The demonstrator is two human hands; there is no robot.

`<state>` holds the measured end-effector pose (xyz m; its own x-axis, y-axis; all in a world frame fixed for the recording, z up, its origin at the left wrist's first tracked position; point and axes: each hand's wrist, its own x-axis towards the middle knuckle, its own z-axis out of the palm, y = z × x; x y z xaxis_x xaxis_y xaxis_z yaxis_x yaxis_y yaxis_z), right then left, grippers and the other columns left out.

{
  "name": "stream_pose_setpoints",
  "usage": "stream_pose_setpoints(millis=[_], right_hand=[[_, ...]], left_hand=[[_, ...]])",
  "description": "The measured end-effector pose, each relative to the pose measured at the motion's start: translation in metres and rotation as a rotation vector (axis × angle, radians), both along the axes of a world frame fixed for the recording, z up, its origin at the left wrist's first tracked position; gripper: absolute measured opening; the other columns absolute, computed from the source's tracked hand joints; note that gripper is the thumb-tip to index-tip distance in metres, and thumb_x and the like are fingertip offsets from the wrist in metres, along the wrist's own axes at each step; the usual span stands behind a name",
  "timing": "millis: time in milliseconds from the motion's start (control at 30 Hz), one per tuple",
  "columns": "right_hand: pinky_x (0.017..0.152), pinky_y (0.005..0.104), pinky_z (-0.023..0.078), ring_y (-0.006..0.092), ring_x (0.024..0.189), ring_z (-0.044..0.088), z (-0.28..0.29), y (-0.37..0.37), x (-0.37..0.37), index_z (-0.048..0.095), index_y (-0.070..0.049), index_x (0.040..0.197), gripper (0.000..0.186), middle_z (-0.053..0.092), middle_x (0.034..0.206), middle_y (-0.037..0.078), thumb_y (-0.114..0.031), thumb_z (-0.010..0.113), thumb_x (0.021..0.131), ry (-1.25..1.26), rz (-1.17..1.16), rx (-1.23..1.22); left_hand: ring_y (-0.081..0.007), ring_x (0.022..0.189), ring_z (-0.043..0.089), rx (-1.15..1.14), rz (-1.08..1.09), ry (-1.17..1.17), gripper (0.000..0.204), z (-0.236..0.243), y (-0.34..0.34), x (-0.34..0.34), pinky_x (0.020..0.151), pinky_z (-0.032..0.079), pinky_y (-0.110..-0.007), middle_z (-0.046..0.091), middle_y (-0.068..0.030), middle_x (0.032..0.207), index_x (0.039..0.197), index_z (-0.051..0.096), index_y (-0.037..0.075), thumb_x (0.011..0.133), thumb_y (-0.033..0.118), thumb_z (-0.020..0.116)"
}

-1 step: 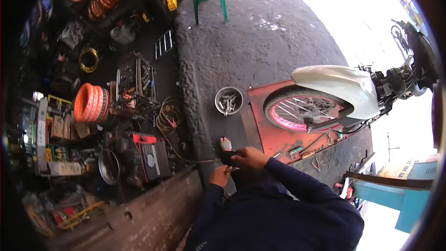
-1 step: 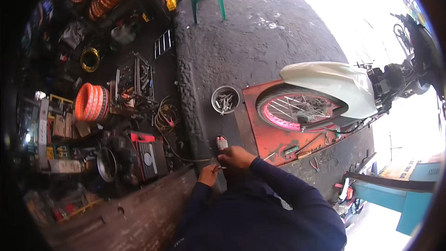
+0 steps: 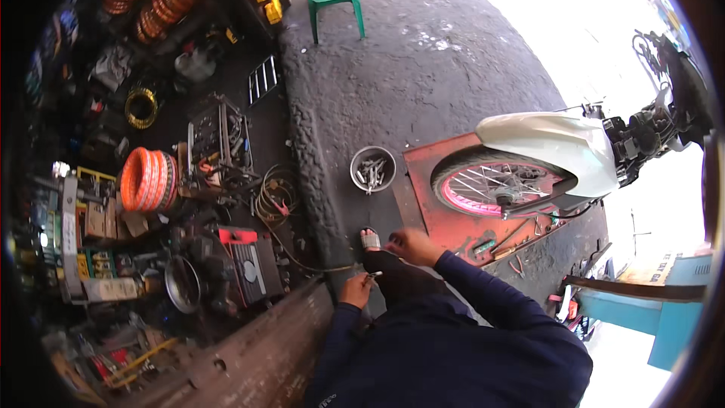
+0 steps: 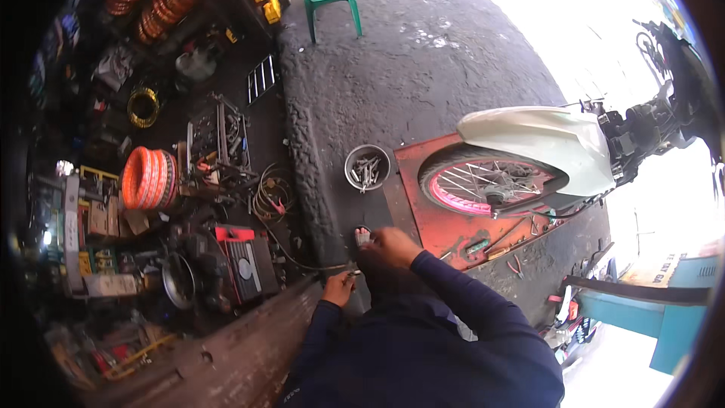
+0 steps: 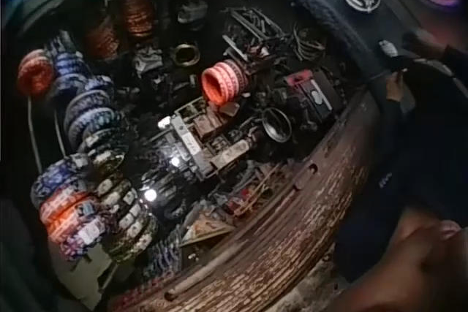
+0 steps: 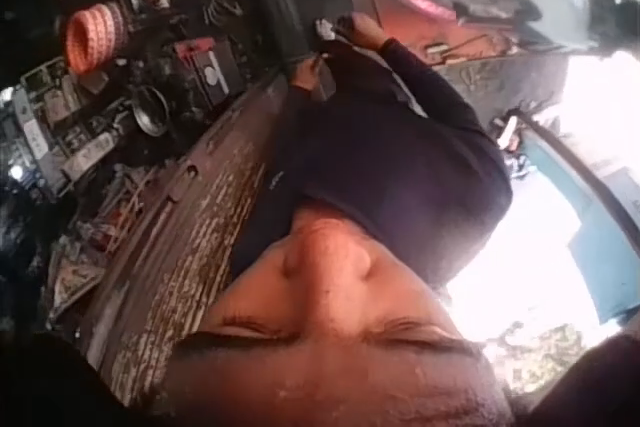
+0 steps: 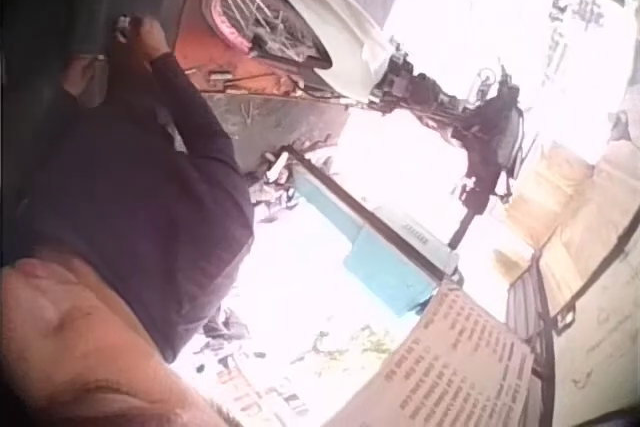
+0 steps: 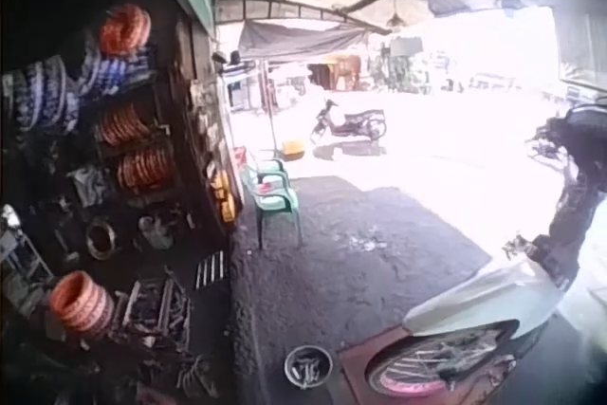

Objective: Using a screwdriver and T-handle wrench to disassemble and reassemble motorcycle fairing components.

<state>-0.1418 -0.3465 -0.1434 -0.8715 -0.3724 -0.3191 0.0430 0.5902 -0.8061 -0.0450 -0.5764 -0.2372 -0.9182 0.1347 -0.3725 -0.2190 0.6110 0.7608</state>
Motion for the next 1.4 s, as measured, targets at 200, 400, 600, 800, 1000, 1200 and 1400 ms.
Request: stream_pose_setpoints(millis=[200,400,600,800,1000,1200,1400], right_hand=[[0.092,0.0508,0.035,0.0317,0.111,0.049,0.003,0.089,-0.160,0.064,-0.004,0.096,0.025,0.056,0.111,0.016,-0.018,0.051,0.080,0.601,-0.347,1.156],[0.087,0.0380,0.040,0.0245,0.091,0.056,-0.005,0.116,-0.169,0.070,-0.012,0.079,0.019,0.063,0.086,0.007,-0.021,0.053,0.078,0.119,-0.334,1.270],[0.107,0.0448,0.025,0.0264,0.101,0.053,0.007,0.095,-0.146,0.068,-0.010,0.082,0.017,0.061,0.092,0.010,-0.020,0.054,0.076,0.020,-0.538,1.215],[0.114,0.0447,0.014,0.0263,0.119,0.046,0.011,0.066,-0.116,0.066,-0.010,0.084,0.019,0.062,0.099,0.010,-0.017,0.049,0.080,-0.005,-0.665,1.411],[0.113,0.0416,0.018,0.0259,0.122,0.043,0.010,0.046,-0.092,0.066,-0.009,0.085,0.020,0.061,0.104,0.009,-0.017,0.049,0.080,-0.162,-0.795,1.514],[0.114,0.0416,0.017,0.0249,0.125,0.041,0.003,0.044,-0.086,0.064,-0.009,0.090,0.021,0.058,0.114,0.009,-0.018,0.048,0.080,-0.194,-0.825,1.603],[0.115,0.0410,0.015,0.0217,0.127,0.039,0.000,0.046,-0.086,0.066,-0.009,0.089,0.022,0.058,0.115,0.007,-0.018,0.048,0.080,-0.297,-0.887,1.541]], left_hand=[[-0.0168,0.054,0.053,0.024,0.139,-0.158,0.044,-0.005,-0.114,-0.137,0.054,0.041,-0.031,0.054,-0.0058,0.056,0.071,0.060,0.003,0.090,0.043,0.053],[-0.0135,0.051,0.048,-0.032,0.299,-0.211,0.048,-0.008,-0.186,-0.274,0.052,0.040,-0.031,0.050,-0.0025,0.054,0.069,0.062,0.004,0.091,0.046,0.050],[-0.0116,0.051,0.049,-0.034,0.100,-0.225,0.046,0.005,-0.221,-0.425,0.051,0.040,-0.030,0.051,-0.0018,0.055,0.069,0.061,0.004,0.092,0.041,0.050],[-0.0161,0.061,0.056,-0.174,-0.230,0.014,0.045,0.035,-0.236,-0.587,0.063,0.045,-0.033,0.058,-0.0078,0.061,0.068,0.061,0.001,0.092,0.038,0.052],[-0.0130,0.053,0.049,-0.095,-0.328,0.026,0.044,0.017,-0.256,-0.685,0.054,0.042,-0.032,0.053,-0.0052,0.054,0.068,0.061,0.001,0.093,0.036,0.051],[-0.0232,0.059,0.061,-0.447,-0.580,0.101,0.054,-0.003,-0.281,-0.726,0.059,0.046,-0.036,0.062,-0.0105,0.059,0.070,0.066,0.003,0.089,0.050,0.049],[-0.0285,0.062,0.060,-0.536,-0.715,0.127,0.050,0.007,-0.276,-0.784,0.062,0.046,-0.040,0.061,-0.0157,0.062,0.074,0.065,0.001,0.087,0.048,0.055]])
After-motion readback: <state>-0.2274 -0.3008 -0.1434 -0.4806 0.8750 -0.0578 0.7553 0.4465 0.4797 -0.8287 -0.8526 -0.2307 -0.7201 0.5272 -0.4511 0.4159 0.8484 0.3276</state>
